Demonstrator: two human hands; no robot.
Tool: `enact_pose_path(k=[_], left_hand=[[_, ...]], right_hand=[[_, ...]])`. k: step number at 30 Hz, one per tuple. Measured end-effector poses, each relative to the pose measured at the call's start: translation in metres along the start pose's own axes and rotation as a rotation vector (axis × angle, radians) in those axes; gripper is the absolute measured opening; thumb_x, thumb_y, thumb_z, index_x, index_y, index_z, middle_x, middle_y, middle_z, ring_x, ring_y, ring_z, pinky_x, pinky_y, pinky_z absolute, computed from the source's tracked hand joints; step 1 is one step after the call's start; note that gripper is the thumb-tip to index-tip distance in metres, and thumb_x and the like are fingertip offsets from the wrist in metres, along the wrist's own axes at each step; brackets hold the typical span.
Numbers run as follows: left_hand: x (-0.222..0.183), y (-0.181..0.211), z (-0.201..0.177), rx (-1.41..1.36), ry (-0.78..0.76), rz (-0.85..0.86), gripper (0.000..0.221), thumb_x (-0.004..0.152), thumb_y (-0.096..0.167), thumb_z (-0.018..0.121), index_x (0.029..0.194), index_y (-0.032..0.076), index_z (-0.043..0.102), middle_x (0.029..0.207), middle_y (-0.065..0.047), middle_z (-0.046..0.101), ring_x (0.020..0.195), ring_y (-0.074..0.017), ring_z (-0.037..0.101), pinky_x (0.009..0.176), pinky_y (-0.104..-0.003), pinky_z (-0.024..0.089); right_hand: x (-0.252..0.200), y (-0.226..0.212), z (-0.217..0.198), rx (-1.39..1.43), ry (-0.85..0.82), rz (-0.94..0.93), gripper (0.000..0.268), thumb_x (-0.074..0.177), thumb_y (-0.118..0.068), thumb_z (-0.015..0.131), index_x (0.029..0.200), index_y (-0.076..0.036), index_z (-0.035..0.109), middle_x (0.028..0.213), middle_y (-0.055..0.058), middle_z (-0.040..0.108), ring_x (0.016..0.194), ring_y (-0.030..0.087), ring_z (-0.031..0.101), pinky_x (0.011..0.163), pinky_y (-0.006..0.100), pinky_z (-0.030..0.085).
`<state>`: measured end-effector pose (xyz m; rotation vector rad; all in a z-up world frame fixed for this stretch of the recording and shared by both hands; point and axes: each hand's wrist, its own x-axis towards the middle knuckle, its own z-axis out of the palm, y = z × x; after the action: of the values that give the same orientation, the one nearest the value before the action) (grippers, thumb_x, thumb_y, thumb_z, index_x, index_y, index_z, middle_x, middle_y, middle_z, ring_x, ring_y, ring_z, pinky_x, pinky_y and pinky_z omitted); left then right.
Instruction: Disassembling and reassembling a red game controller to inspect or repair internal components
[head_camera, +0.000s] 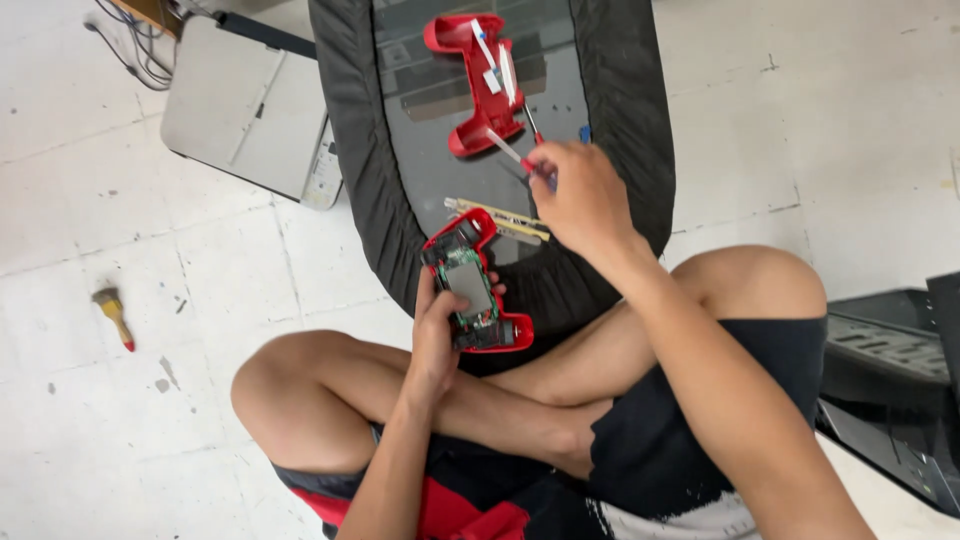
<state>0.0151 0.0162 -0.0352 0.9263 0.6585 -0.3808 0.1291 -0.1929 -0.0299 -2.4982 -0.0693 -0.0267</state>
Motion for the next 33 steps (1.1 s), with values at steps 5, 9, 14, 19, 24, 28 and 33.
enact_pose_path(k=[5,9,14,19,24,28,33], left_hand=[[-0.017,0.026,0.031,0.115,0.183,-0.048,0.100,0.074,-0.002,0.058,0.164,0.010,0.015,0.156,-0.033,0.032,0.129,-0.0525,0.053,0.098,-0.063,0.051],[0.013,0.029,-0.003,0.387,0.232,0.142,0.075,0.068,-0.002,0.059,0.143,0.000,0.052,0.130,-0.028,0.061,0.122,-0.0409,0.057,0.102,-0.053,0.049],[0.054,0.119,0.039,0.387,0.152,0.282,0.069,0.066,0.001,0.053,0.135,0.006,0.056,0.117,-0.018,0.065,0.106,-0.0355,0.063,0.087,-0.047,0.057],[0.106,0.139,0.039,0.178,0.025,0.198,0.057,0.070,0.000,0.051,0.127,0.008,0.054,0.110,-0.026,0.070,0.098,-0.0453,0.074,0.073,-0.057,0.065],[0.124,0.124,0.027,0.137,-0.027,0.129,0.057,0.069,0.001,0.057,0.126,0.007,0.055,0.103,-0.026,0.069,0.087,-0.0459,0.075,0.066,-0.056,0.065],[0.132,0.121,0.021,0.346,-0.007,0.185,0.058,0.071,0.001,0.061,0.129,0.007,0.059,0.105,-0.015,0.067,0.092,-0.0315,0.070,0.071,-0.047,0.064],[0.132,0.109,0.021,0.529,-0.170,0.247,0.069,0.075,0.006,0.074,0.141,0.002,0.055,0.119,-0.013,0.065,0.115,-0.0239,0.056,0.103,-0.044,0.048]], right_hand=[[-0.010,0.003,0.013,0.033,-0.075,0.064,0.020,0.081,-0.023,0.073,0.101,-0.022,0.074,0.086,0.005,0.069,0.089,0.032,0.070,0.079,0.046,0.058],[0.012,0.004,-0.004,0.266,0.061,0.117,0.018,0.083,-0.012,0.066,0.101,-0.012,0.067,0.087,0.018,0.067,0.090,0.044,0.068,0.079,0.052,0.055],[0.035,0.032,-0.025,0.257,0.163,0.198,0.022,0.084,-0.007,0.064,0.106,-0.006,0.066,0.093,0.021,0.067,0.095,0.045,0.067,0.084,0.051,0.053],[0.032,0.036,-0.028,0.242,0.094,0.386,0.020,0.084,-0.011,0.066,0.104,-0.009,0.067,0.092,0.015,0.072,0.090,0.037,0.071,0.081,0.043,0.055],[0.035,0.004,-0.018,0.227,0.107,0.146,0.018,0.084,-0.010,0.072,0.101,-0.014,0.071,0.084,0.011,0.071,0.088,0.035,0.071,0.077,0.042,0.056],[0.030,-0.013,0.000,0.260,0.048,0.077,0.021,0.084,-0.008,0.074,0.104,-0.016,0.073,0.080,0.012,0.071,0.080,0.036,0.071,0.072,0.043,0.057],[0.031,-0.016,0.002,0.314,0.094,0.101,0.016,0.087,-0.010,0.078,0.099,-0.019,0.078,0.078,0.006,0.073,0.075,0.028,0.072,0.067,0.035,0.057]])
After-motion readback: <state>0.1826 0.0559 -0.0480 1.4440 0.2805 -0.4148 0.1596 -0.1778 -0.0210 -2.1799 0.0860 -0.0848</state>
